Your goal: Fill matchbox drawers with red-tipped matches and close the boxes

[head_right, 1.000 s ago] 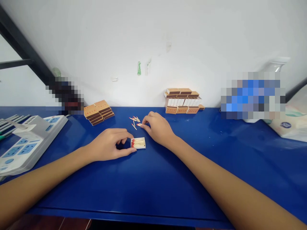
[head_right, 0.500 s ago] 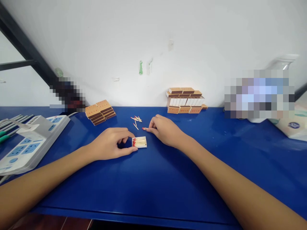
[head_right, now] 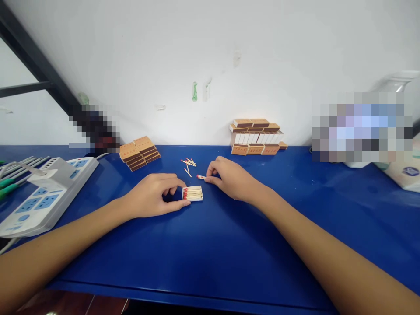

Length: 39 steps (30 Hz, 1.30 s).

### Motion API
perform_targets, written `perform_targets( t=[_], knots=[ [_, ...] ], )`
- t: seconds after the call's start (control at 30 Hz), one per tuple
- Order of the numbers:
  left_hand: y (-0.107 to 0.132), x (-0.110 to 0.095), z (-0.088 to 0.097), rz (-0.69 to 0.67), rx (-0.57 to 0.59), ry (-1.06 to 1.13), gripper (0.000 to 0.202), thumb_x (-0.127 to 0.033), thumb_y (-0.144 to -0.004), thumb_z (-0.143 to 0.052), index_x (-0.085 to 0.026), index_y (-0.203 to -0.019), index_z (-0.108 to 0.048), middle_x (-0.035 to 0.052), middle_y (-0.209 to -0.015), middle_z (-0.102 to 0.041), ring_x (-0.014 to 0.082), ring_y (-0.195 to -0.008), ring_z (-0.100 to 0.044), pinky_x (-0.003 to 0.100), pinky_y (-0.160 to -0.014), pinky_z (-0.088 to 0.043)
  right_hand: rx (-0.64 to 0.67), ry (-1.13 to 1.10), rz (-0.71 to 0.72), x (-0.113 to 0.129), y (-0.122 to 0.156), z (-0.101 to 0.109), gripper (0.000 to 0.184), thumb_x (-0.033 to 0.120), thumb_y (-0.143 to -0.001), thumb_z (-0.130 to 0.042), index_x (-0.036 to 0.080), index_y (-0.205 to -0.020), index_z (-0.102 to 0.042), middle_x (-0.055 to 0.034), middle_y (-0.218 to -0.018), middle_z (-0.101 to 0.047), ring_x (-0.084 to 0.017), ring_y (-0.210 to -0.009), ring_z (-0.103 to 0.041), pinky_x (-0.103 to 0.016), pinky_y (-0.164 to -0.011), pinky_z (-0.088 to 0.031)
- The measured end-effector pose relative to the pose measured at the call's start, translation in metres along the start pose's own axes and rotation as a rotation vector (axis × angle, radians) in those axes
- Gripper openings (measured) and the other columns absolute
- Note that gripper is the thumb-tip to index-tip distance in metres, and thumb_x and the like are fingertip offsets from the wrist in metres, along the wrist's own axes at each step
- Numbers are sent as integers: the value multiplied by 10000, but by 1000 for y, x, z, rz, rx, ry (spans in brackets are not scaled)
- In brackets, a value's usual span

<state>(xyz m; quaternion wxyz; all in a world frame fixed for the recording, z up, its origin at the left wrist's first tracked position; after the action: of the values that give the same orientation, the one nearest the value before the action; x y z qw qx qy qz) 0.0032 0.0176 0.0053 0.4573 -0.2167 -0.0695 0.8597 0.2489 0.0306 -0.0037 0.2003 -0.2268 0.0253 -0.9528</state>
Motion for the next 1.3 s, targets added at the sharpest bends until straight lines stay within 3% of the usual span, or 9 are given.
perform_targets(
  t=[0.37, 0.53, 0.7, 0.97, 1.3],
  knots=[
    [0, 2, 0, 8, -14, -16, 305, -478, -902, -707, -183, -976, -726, -21, -726, -618, 118, -630, -540, 261, -579, -375, 48, 33, 7, 7, 10, 0, 248, 379, -1041, -480, 194, -922, -593, -77, -1000, -611, -192, -823, -580, -337, -748, -447],
    [0, 2, 0, 22, -12, -37, 314, -487, -907, -699, -184, -986, -722, -20, -733, -616, 119, -635, -539, 265, -576, -372, 91, -60, 70, 29, 18, 8, 243, 382, -1051, -474, 208, -935, -598, -57, -1021, -617, -170, -829, -583, -314, -746, -452],
    [0, 0, 0, -2, 0, -21, 315, -489, -917, -682, -179, -962, -717, -24, -721, -590, 116, -640, -539, 268, -584, -389, 93, -20, 146, 45, 23, -4, 188, 316, -1049, -485, 212, -939, -595, -52, -1016, -621, -164, -808, -587, -306, -686, -429],
    [0, 0, -1, 2, 13, -5, 302, -479, -918, -688, -188, -991, -721, -22, -744, -610, 117, -649, -538, 267, -593, -390, 65, 3, 150, 40, 22, -1, 120, 298, -1018, -559, 217, -947, -612, -54, -1017, -632, -171, -816, -591, -305, -691, -422],
    [0, 0, 0, -2, 8, -23, 311, -479, -914, -690, -178, -982, -720, -21, -732, -595, 117, -638, -531, 264, -587, -387, 65, -77, 163, 38, 22, -7, 171, 305, -1034, -532, 210, -910, -600, -33, -970, -627, -145, -780, -561, -291, -685, -411]
  ],
)
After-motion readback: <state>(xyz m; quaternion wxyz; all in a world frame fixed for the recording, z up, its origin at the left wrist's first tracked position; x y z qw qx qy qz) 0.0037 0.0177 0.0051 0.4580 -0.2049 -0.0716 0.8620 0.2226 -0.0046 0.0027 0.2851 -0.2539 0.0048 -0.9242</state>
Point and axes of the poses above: each hand's wrist, its own y-axis away from the middle knuckle, its own z-axis out of the back of the hand, x = y × z, the point moved 2 cm from there along -y, towards the middle knuckle
